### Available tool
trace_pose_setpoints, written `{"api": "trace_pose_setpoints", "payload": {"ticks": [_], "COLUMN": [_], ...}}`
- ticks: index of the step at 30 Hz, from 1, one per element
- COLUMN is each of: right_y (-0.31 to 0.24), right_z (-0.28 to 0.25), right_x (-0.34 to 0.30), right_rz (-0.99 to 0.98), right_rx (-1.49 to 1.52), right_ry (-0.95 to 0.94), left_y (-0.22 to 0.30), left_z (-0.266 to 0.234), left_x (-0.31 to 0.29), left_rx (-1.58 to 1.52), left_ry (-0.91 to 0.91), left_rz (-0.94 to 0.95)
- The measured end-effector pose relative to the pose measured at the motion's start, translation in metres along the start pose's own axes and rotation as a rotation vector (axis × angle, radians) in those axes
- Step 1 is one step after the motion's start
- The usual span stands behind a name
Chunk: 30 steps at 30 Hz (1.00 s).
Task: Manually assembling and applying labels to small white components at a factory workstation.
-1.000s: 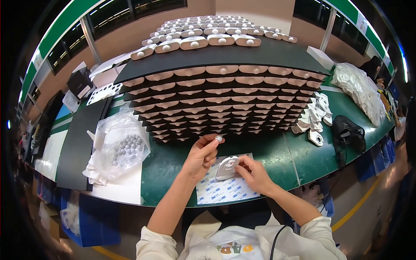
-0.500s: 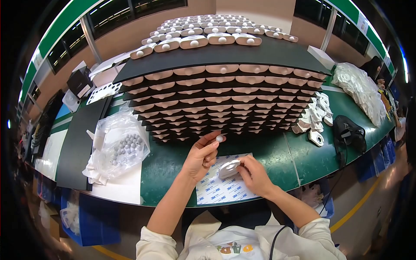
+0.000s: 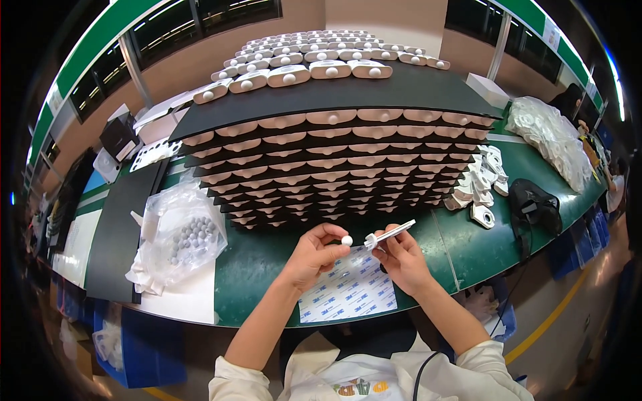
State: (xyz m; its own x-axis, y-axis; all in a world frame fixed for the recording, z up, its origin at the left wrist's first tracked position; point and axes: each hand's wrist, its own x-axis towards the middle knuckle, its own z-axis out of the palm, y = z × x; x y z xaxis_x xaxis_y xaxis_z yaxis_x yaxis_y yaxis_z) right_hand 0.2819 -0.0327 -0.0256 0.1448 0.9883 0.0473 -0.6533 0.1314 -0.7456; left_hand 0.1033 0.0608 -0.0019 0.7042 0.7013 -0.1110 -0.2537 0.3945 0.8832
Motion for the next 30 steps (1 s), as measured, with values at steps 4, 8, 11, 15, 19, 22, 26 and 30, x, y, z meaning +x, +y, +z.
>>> {"api": "trace_pose_setpoints", "payload": {"ticks": [4, 8, 11, 15, 19, 22, 26, 30], "right_y": [-0.003, -0.002, 0.002, 0.004, 0.003, 0.002, -0.004, 0.0], "right_z": [-0.001, -0.001, -0.003, -0.003, -0.001, -0.001, 0.005, 0.007], "right_x": [-0.003, -0.002, -0.001, 0.0, -0.002, -0.003, -0.006, -0.003], "right_rz": [0.022, 0.005, -0.024, -0.045, -0.049, -0.028, 0.02, 0.166], "right_rx": [0.006, -0.002, -0.001, -0.012, -0.013, -0.047, -0.113, -0.03], "right_ry": [-0.004, -0.005, -0.031, -0.073, -0.078, -0.083, -0.029, -0.045], "left_y": [0.0, 0.004, 0.002, -0.003, -0.002, -0.005, -0.003, -0.006], "left_z": [0.007, 0.019, 0.018, 0.01, 0.011, 0.009, 0.012, 0.013], "left_x": [-0.001, -0.003, -0.003, -0.001, -0.002, -0.001, 0.001, -0.001], "left_rx": [0.07, 0.133, 0.141, 0.142, 0.156, 0.231, 0.311, 0.379], "left_ry": [0.005, 0.042, 0.052, 0.066, 0.055, 0.019, -0.026, -0.058], "left_rz": [-0.034, -0.009, 0.002, 0.004, 0.005, 0.056, 0.138, 0.242]}}
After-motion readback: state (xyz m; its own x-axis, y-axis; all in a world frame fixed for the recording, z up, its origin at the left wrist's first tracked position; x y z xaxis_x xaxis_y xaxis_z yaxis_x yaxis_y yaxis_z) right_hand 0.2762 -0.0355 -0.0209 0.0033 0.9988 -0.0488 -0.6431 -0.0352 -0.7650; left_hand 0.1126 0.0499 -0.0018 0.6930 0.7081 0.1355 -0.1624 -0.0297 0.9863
